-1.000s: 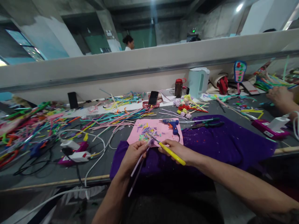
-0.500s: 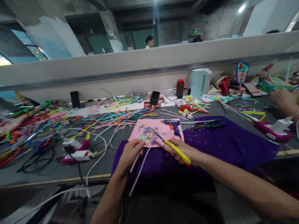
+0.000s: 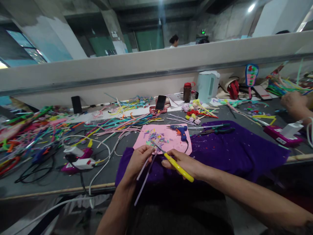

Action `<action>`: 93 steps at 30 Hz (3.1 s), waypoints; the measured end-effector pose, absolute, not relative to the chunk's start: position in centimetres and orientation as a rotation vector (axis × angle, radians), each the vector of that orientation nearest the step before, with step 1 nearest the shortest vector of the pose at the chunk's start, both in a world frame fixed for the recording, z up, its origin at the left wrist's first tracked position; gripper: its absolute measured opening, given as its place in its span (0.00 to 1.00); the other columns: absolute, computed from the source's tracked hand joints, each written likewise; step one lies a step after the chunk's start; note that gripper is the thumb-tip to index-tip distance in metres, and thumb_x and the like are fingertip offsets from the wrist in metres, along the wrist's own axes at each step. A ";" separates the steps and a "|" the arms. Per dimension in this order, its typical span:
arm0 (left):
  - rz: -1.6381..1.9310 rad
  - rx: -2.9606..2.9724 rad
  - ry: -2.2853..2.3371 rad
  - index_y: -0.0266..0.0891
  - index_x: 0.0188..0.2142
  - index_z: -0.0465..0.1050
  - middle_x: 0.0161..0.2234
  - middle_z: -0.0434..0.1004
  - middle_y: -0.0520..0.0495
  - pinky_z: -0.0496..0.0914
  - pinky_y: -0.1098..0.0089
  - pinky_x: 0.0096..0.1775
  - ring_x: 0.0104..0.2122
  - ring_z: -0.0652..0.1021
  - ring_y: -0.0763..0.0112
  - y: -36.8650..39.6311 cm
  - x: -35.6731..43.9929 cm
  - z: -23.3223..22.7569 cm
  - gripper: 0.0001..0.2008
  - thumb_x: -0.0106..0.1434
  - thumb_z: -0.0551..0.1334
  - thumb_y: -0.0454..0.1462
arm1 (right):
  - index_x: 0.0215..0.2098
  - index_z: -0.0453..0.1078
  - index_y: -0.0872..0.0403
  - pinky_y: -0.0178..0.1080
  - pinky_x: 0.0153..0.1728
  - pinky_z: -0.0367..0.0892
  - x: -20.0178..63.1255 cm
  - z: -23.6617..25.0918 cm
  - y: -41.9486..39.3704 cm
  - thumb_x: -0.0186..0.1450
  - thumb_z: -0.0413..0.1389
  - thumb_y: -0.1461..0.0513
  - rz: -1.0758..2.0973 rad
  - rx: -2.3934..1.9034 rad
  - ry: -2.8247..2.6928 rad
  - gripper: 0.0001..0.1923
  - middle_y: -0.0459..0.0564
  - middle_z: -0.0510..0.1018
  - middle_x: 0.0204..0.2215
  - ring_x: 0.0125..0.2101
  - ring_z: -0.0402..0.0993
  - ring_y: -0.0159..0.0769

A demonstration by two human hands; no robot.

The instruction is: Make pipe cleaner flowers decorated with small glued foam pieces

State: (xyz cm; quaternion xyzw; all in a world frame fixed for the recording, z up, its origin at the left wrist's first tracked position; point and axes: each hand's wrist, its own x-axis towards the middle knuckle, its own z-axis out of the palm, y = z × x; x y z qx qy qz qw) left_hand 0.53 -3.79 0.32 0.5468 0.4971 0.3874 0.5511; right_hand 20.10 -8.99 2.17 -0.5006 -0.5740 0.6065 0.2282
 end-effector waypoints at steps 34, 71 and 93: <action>0.959 1.381 1.312 0.37 0.23 0.66 0.12 0.64 0.56 0.50 0.78 0.15 0.09 0.58 0.82 -3.4 -0.8 -0.3 0.13 0.51 0.60 0.45 | 0.36 0.58 0.51 0.24 0.09 0.52 21.6 2.7 -8.2 0.56 0.53 0.46 1.738 -1.377 -1.382 0.20 0.38 0.59 0.20 0.12 0.53 0.18; 0.890 1.386 1.254 0.37 0.25 0.64 0.12 0.63 0.57 0.49 0.79 0.13 0.09 0.57 0.83 -2.9 -0.2 -1.6 0.13 0.52 0.59 0.46 | 0.36 0.59 0.51 0.23 0.08 0.44 21.1 2.0 -6.7 0.56 0.55 0.51 1.786 -1.474 -1.298 0.17 0.36 0.59 0.18 0.10 0.50 0.17; 0.846 1.268 1.065 0.36 0.27 0.64 0.15 0.67 0.55 0.50 0.80 0.11 0.08 0.60 0.83 -3.5 0.5 -0.4 0.16 0.53 0.59 0.48 | 0.38 0.62 0.54 0.25 0.13 0.48 19.1 3.3 -8.9 0.58 0.53 0.57 1.643 -1.421 -1.466 0.12 0.39 0.60 0.20 0.14 0.51 0.18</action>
